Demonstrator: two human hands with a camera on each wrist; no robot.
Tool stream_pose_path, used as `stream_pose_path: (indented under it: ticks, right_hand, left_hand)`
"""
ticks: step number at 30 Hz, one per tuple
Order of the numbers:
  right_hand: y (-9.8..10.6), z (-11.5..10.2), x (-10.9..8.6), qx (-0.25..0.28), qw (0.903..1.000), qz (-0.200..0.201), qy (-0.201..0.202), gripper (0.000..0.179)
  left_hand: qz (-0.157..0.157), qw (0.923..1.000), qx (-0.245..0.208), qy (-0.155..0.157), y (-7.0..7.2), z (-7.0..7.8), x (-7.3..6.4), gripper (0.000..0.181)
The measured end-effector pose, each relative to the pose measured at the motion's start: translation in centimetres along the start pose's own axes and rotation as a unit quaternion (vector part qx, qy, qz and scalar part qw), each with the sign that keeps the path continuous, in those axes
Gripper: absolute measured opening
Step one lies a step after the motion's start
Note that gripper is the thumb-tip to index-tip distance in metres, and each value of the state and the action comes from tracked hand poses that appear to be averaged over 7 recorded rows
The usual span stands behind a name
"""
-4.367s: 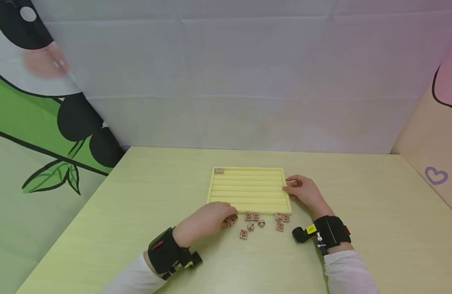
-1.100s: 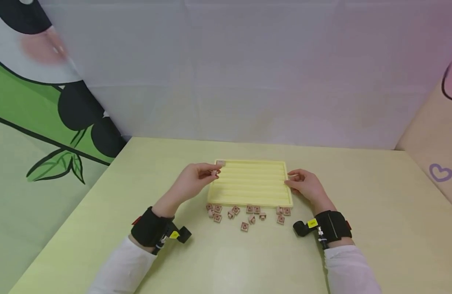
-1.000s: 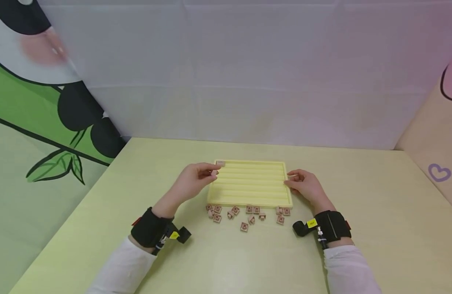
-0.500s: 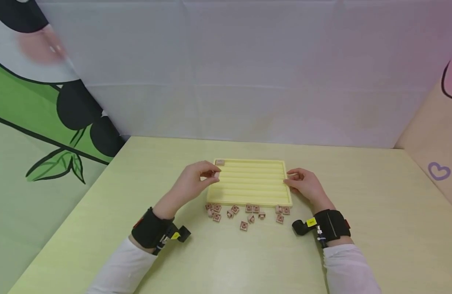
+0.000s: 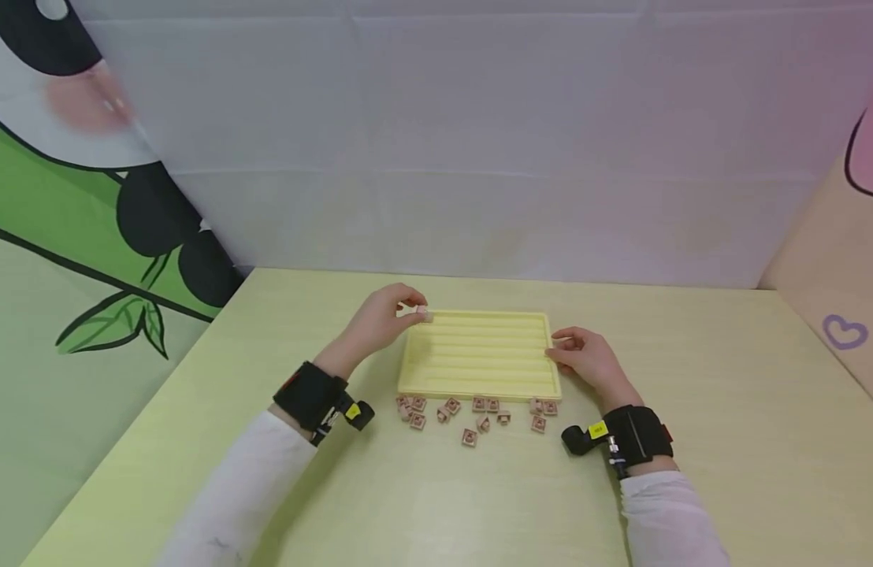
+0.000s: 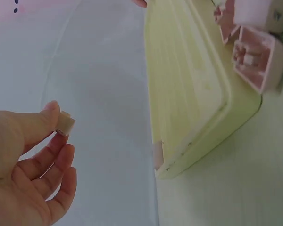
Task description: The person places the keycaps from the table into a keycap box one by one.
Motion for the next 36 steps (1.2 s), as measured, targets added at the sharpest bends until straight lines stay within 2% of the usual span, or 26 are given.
stream_pose_path:
  ticks: [6,14,19,22,27,32,36]
  right_hand:
    - [0.0,0.1,0.3,0.003,0.9999,-0.01,0.001,0.044]
    - [0.6,0.0,1.1,-0.001,1.0,-0.01,0.002,0.044]
    - [0.8,0.0,1.6,-0.002,0.9999,-0.017,0.003,0.046]
    - [0.9,0.0,1.8,-0.003,0.9998,-0.021,0.005,0.046]
    - [1.1,-0.2,2.6,-0.005,0.9996,-0.021,0.015,0.044]
    - [1.2,-0.1,3.2,0.003,0.9995,-0.028,0.011,0.045]
    - [1.5,-0.3,3.5,0.003,0.9994,-0.031,0.016,0.044]
  left_hand:
    - [-0.033,0.9987,0.032,0.023,-1.8,-1.2,3.0,0.028]
    - [-0.059,0.9953,0.066,0.039,-3.4,-1.4,5.7,0.028]
    - [-0.066,0.9939,0.066,0.059,-4.2,-1.9,6.7,0.025]
    - [-0.076,0.9918,0.081,0.063,-4.9,-2.1,7.3,0.024]
    - [-0.09,0.9881,0.111,0.057,-5.8,-1.9,8.2,0.02]
    - [-0.113,0.9812,0.145,0.058,-6.9,-2.0,8.8,0.017]
    - [-0.113,0.9789,0.16,0.06,-7.2,-2.0,9.1,0.016]
Point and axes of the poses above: each hand's wrist, its own x-axis towards the middle knuckle, its own y-axis out of the back of the hand, z = x × y, the point moved 10 cm from there along x, towards the middle knuckle, and after that the axes turned 11 degrees about x, right-handed, at the moved point
